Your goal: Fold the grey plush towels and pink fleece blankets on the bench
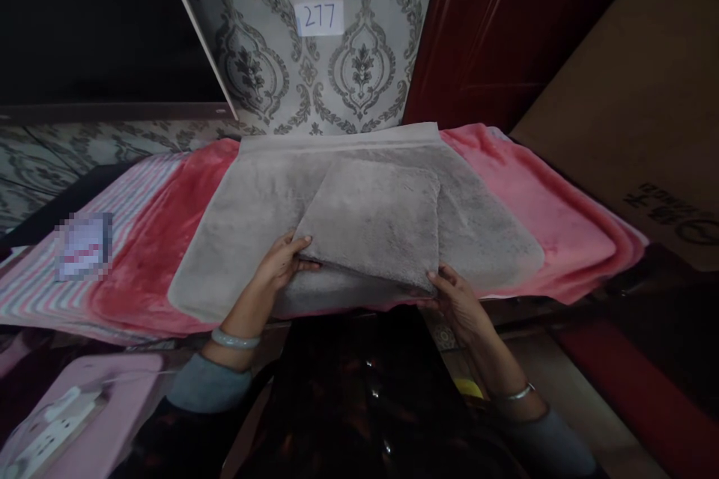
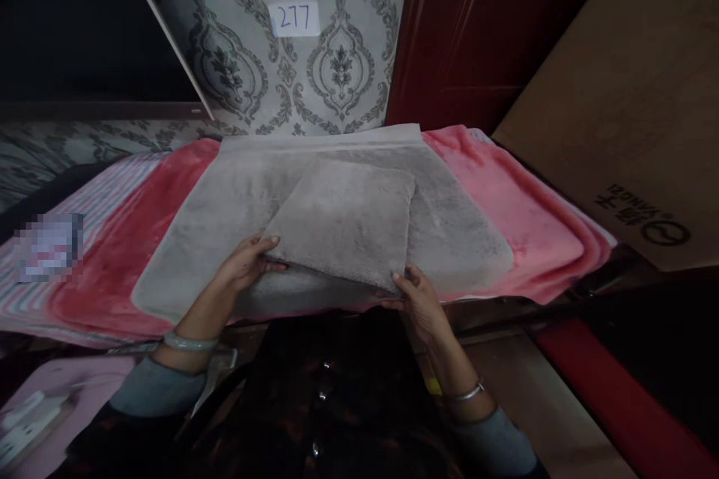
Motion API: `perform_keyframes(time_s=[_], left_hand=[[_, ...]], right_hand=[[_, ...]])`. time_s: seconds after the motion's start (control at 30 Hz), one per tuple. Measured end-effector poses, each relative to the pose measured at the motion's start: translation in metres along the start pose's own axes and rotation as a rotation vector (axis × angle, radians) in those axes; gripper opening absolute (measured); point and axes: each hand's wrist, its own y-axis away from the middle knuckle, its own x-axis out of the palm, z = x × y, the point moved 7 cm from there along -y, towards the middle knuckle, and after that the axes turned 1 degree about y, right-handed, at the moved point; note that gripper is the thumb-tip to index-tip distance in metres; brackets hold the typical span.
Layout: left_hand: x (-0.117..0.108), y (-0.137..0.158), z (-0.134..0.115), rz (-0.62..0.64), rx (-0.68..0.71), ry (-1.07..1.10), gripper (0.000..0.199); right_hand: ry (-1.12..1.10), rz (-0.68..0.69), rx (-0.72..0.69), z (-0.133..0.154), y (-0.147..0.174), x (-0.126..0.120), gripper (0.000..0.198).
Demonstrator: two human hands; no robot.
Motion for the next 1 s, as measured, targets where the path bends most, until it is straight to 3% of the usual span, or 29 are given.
perform_keyframes(time_s=[0.17,0.33,0.5,0.67,0.9,1.0], left_hand=[[0.005,-0.003,-0.023,-0.045,0.096,-0.044,0.026],[0.017,-0.011,-0.051,0.028,0.223,-0.106,0.045],[-0.009,-0.021,-0.026,-0.051,0.015,-0.168,0.029],[-0.017,-0.029,-0.021,0.043,-0.065,-0.187,0.025],[0.011,-0.078,-0.033,0.085,-0.27,-0.218,0.022],[0.027,-0.094,-0.054,0.103,-0.157,-0.304,0.036]], right_hand=[[0.055,0.024,-0.013,0.002,0.0,0.002,0.055],[0.091,0.028,-0.014,0.002,0.0,0.003,0.056],[0.098,0.029,-0.012,-0.003,-0.001,-0.001,0.057],[0.095,0.045,-0.008,-0.008,-0.007,-0.004,0.052],[0.129,0.048,-0.057,-0.003,-0.009,0.005,0.052],[0.134,0.051,-0.054,-0.004,-0.01,0.006,0.055]])
